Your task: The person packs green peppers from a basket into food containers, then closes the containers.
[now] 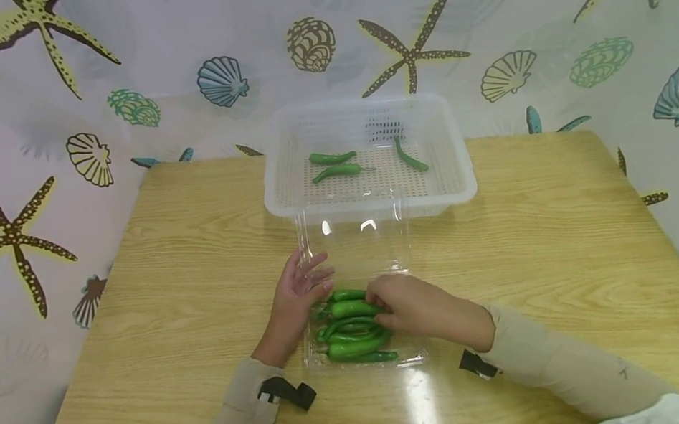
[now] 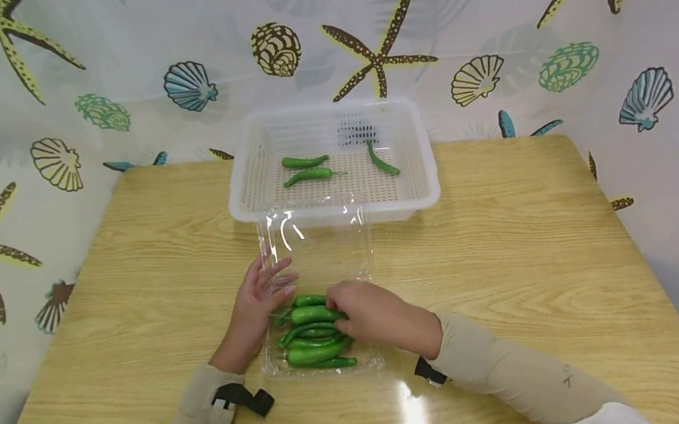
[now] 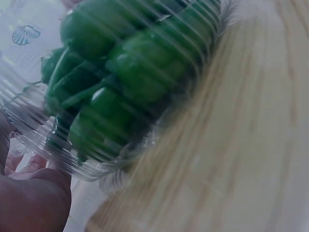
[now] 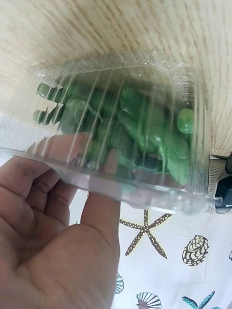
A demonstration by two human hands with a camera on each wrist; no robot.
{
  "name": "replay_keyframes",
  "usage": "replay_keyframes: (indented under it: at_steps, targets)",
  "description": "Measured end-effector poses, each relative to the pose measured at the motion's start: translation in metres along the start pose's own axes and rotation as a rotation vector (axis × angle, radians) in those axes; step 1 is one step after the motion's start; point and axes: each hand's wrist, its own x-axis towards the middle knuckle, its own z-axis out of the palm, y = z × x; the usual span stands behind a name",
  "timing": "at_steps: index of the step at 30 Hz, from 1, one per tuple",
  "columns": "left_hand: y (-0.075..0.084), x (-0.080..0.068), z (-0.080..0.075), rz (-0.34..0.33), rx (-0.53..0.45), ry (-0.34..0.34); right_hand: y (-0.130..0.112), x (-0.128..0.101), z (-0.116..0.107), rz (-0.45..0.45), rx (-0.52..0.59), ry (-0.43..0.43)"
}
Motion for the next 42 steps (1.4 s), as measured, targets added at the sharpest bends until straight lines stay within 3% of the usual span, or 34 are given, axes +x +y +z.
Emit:
replay_keyframes:
  at_steps: [23,34,42]
  targets:
    - [0.0,0.0,-0.001,0.001,0.011,-0.002,0.002,-0.003,-0.002,-0.001,-0.023,0.005]
    - [0.0,0.0,-0.001,0.012,0.01,-0.004,-0.001,-0.001,-0.005,-0.047,-0.015,0.058]
    - [0.0,0.0,-0.001,0.005,0.008,-0.002,-0.001,0.001,-0.009,-0.031,-0.03,0.089]
